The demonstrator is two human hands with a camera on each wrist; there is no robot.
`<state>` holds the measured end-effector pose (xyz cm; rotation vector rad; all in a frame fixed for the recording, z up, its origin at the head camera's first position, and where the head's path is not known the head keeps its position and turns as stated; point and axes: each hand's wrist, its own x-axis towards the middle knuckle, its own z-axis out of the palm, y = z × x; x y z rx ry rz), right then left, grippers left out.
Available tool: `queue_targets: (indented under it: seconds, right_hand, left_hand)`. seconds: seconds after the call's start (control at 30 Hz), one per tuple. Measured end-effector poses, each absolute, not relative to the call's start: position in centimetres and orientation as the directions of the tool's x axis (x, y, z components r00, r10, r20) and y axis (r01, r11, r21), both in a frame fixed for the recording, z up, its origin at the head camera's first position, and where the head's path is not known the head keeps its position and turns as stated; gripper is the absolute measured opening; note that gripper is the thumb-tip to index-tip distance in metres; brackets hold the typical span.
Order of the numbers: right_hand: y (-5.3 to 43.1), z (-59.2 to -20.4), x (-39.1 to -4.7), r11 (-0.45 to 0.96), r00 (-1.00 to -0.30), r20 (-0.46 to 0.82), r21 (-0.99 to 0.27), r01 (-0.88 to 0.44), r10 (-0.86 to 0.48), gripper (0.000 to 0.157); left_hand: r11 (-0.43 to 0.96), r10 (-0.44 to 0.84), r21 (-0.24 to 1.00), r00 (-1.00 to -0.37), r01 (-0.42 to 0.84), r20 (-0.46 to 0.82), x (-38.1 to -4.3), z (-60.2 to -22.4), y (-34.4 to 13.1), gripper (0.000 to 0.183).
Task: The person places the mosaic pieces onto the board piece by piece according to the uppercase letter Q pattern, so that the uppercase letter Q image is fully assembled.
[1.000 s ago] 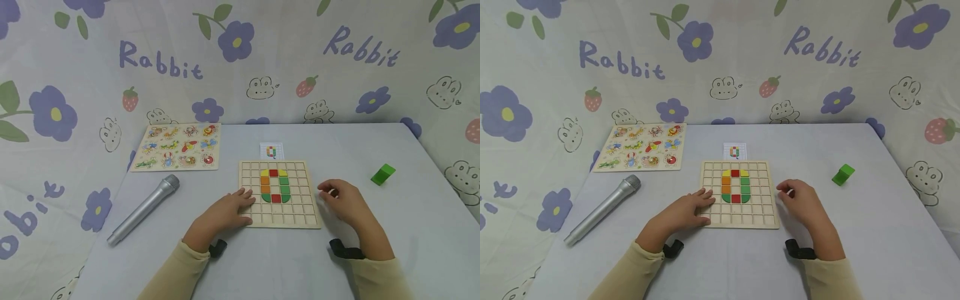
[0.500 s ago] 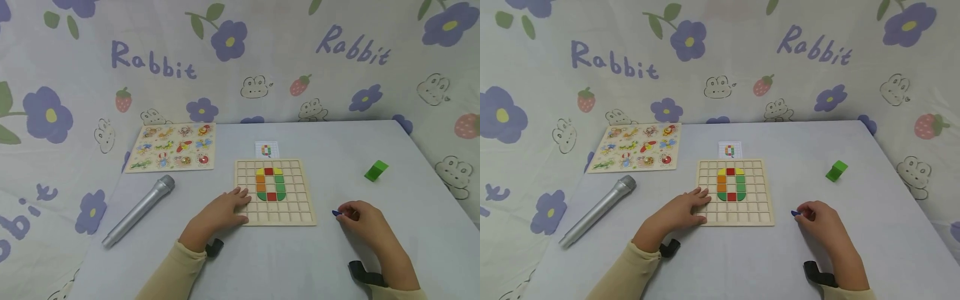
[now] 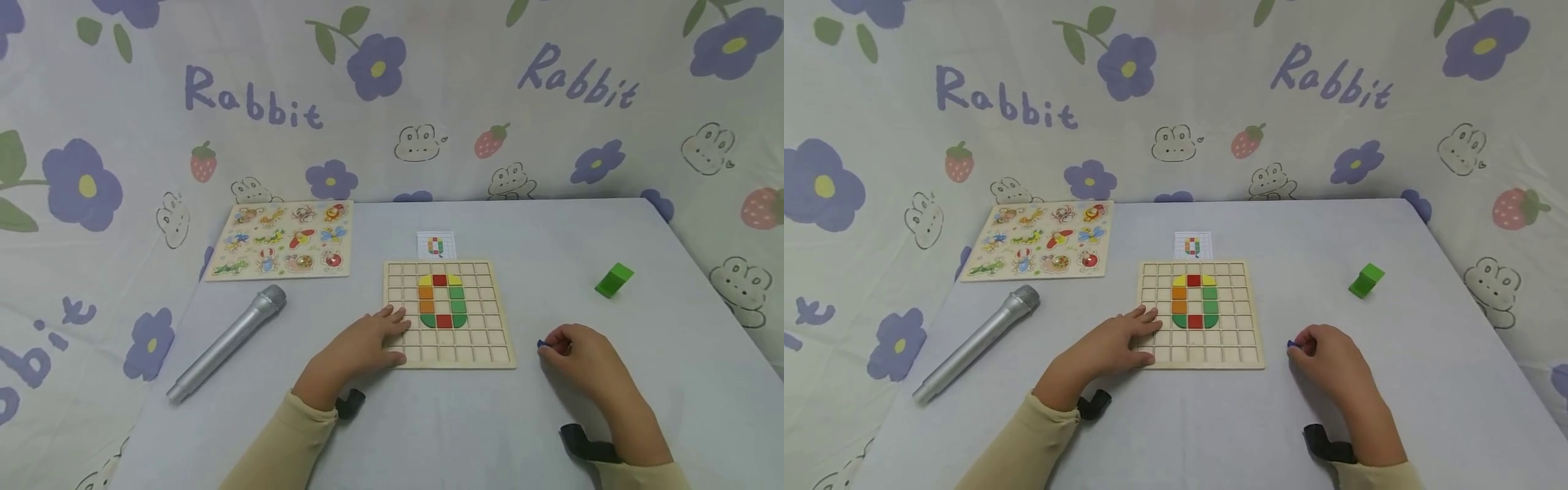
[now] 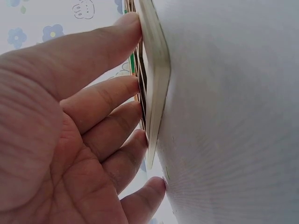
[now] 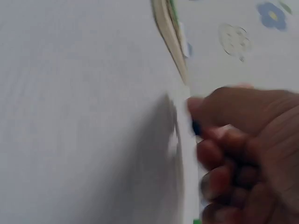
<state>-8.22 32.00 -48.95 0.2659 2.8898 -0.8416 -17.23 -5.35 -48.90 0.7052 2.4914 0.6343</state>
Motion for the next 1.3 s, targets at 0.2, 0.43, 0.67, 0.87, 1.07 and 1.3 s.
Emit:
queue_targets:
  seconds: [0.2,0.43,0.67,0.87,1.07,1.3]
  right_hand:
    - [26.7,-46.6,-10.6,0.812,-0.980,-0.194,-0.563,0.155,0.052,0.018]
    - [22.1,-47.6,-12.6,0.826,-0.974,-0.225,-0.552,0.110,-0.021,0.013]
    - [22.5,-48.3,-11.9,0.798,-0.976,-0.217,-0.592,0.117,-0.018,0.009]
    - [22.7,-48.5,-11.7,0.785,-0.982,-0.178,-0.616,0.068,-0.055,0.004]
    - [22.3,-48.9,-11.9,0.797,-0.985,-0.167,-0.600,0.065,-0.046,0.003]
    - [22.7,-48.9,-11.3,0.766,-0.985,-0.166,-0.639,0.072,-0.046,0.004]
  left_hand:
    - [0.767,0.574,0.528,-0.758,0.364,-0.311,-17.4,-48.7,-5.3,0.071]
    - [0.752,0.589,0.547,-0.749,0.369,-0.303,-17.1,-48.4,-5.0,0.070]
    - [0.754,0.585,0.547,-0.751,0.364,-0.306,-16.9,-48.3,-4.9,0.070]
    - [0.764,0.577,0.534,-0.754,0.362,-0.315,-16.7,-48.1,-5.1,0.070]
    - [0.762,0.571,0.546,-0.758,0.348,-0.315,-16.7,-48.3,-5.2,0.070]
    - [0.749,0.603,0.497,-0.763,0.439,-0.233,-16.4,-48.9,-5.3,0.066]
